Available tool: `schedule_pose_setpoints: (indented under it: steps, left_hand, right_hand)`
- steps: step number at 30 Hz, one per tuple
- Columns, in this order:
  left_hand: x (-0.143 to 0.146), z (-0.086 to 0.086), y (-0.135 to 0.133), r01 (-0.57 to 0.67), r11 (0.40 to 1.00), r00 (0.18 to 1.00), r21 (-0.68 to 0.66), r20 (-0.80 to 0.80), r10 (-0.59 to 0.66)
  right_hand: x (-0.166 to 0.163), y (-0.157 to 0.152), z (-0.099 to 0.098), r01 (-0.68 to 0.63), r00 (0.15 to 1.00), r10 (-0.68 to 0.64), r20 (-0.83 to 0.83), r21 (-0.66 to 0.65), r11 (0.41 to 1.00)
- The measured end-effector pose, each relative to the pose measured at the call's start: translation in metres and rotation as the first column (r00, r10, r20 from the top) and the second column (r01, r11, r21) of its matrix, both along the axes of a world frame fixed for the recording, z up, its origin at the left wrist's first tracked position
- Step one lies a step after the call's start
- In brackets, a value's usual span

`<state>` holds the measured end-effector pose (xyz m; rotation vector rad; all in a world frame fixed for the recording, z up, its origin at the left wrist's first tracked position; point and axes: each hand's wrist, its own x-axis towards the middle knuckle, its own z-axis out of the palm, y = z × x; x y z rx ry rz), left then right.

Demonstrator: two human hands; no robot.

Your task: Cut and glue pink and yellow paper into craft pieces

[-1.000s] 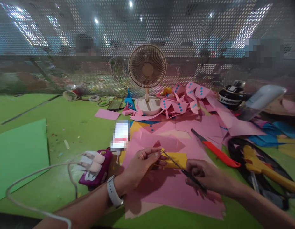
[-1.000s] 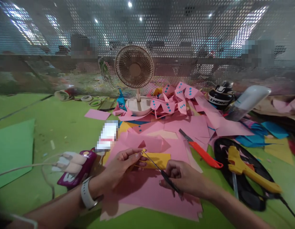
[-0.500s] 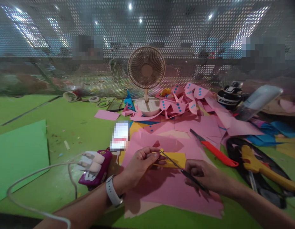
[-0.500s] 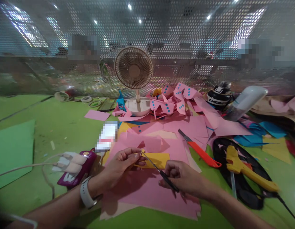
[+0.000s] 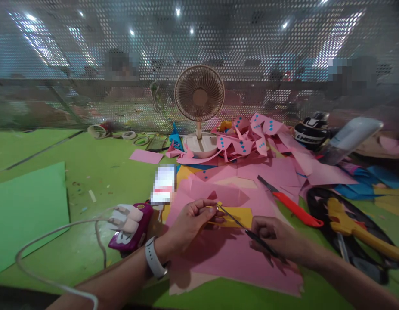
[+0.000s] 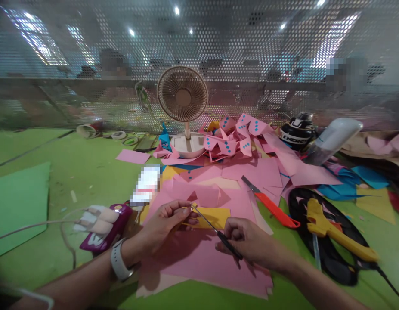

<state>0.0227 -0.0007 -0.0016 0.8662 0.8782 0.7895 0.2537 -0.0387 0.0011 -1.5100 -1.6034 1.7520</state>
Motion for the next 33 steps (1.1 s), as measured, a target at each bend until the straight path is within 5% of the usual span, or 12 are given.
schedule_pose_setpoints:
  steps: [33]
  left_hand:
    - [0.000,0.006,-0.002,0.119,0.981,0.982,-0.153,-0.126,-0.139]
  right_hand:
    - [0.001,0.005,-0.003,0.026,0.998,-0.021,0.053,-0.092,0.995]
